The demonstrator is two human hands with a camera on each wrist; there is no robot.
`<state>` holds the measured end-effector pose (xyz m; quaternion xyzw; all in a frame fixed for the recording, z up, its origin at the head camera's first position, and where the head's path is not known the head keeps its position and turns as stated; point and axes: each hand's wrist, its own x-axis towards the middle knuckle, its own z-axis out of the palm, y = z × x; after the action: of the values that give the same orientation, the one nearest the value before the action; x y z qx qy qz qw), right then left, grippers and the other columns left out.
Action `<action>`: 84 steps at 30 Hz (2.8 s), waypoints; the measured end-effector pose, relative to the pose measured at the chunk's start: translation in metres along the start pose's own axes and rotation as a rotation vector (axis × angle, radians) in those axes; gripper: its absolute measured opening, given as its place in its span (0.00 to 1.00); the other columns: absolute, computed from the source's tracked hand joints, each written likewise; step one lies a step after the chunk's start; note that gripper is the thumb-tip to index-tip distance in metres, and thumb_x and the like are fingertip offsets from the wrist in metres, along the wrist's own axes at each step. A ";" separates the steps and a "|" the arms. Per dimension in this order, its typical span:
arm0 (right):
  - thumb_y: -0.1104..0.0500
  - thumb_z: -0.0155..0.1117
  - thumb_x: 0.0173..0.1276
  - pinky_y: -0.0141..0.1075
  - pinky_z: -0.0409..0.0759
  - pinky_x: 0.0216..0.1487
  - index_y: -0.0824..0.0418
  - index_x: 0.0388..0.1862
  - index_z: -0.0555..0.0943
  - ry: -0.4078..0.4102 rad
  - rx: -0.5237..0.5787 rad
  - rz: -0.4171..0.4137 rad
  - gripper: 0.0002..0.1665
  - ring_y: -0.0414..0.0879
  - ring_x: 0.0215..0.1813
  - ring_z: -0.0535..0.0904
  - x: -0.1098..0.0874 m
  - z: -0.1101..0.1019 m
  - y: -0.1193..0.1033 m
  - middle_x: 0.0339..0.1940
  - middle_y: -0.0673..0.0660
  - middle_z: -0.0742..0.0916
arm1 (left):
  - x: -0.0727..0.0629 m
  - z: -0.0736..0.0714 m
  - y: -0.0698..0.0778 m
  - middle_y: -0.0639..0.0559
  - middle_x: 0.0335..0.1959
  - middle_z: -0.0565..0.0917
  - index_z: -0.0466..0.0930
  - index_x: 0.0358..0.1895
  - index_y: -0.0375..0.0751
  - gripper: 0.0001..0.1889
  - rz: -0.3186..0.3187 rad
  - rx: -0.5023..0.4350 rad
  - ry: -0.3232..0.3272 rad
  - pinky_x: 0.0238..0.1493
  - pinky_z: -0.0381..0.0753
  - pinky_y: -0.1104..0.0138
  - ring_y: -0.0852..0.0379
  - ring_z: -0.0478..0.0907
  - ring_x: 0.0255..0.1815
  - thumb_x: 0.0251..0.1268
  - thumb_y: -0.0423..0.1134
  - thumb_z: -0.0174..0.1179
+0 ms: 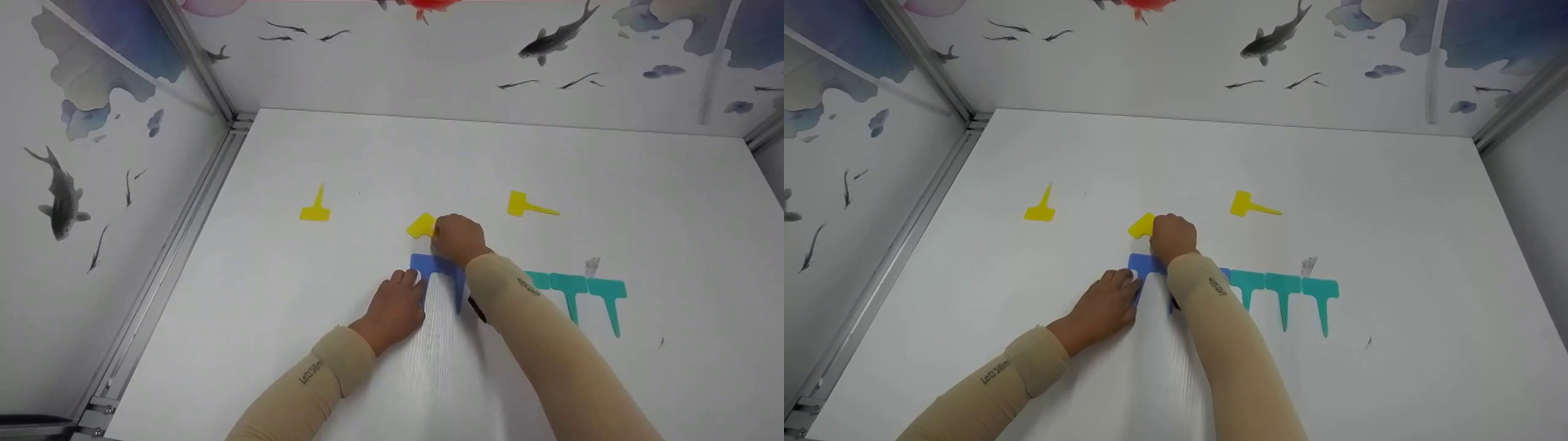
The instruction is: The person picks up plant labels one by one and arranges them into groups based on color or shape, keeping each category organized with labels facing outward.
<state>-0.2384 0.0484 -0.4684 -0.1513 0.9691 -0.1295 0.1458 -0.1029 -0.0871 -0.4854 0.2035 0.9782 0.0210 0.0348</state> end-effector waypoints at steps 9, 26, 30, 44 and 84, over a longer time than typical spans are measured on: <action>0.57 0.54 0.70 0.49 0.77 0.57 0.67 0.48 0.82 0.029 0.020 -0.020 0.17 0.55 0.44 0.80 0.001 0.002 -0.004 0.42 0.62 0.85 | 0.000 0.000 0.000 0.45 0.56 0.74 0.72 0.65 0.39 0.24 -0.011 -0.030 -0.036 0.51 0.76 0.62 0.51 0.69 0.52 0.68 0.44 0.54; 0.52 0.52 0.72 0.51 0.78 0.55 0.63 0.57 0.79 0.046 0.011 -0.044 0.22 0.56 0.53 0.80 -0.008 -0.001 0.000 0.50 0.62 0.83 | -0.001 0.000 0.000 0.46 0.53 0.75 0.74 0.62 0.39 0.23 -0.011 -0.036 0.015 0.47 0.77 0.63 0.52 0.71 0.50 0.66 0.43 0.55; 0.52 0.52 0.72 0.51 0.76 0.58 0.62 0.60 0.77 0.068 0.041 -0.036 0.23 0.56 0.53 0.79 -0.017 -0.006 0.002 0.53 0.63 0.82 | -0.001 0.001 -0.001 0.46 0.55 0.75 0.73 0.63 0.39 0.24 -0.023 -0.050 -0.004 0.51 0.76 0.63 0.52 0.70 0.53 0.67 0.44 0.56; 0.50 0.57 0.71 0.53 0.72 0.62 0.60 0.61 0.77 0.087 0.004 -0.043 0.24 0.58 0.63 0.74 -0.061 -0.008 0.018 0.59 0.63 0.80 | -0.001 -0.004 -0.001 0.43 0.62 0.72 0.69 0.67 0.37 0.26 -0.048 -0.174 -0.069 0.62 0.71 0.59 0.48 0.67 0.60 0.68 0.42 0.54; 0.50 0.58 0.69 0.48 0.81 0.51 0.58 0.61 0.77 0.105 -0.356 -0.373 0.24 0.51 0.51 0.80 -0.118 0.031 -0.014 0.50 0.56 0.84 | 0.042 -0.032 -0.033 0.42 0.64 0.70 0.66 0.70 0.40 0.27 -0.328 -0.380 -0.077 0.67 0.67 0.60 0.49 0.67 0.62 0.69 0.42 0.55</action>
<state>-0.1178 0.0684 -0.4647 -0.3435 0.9382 0.0106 0.0402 -0.1565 -0.1016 -0.4582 0.0326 0.9746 0.1907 0.1125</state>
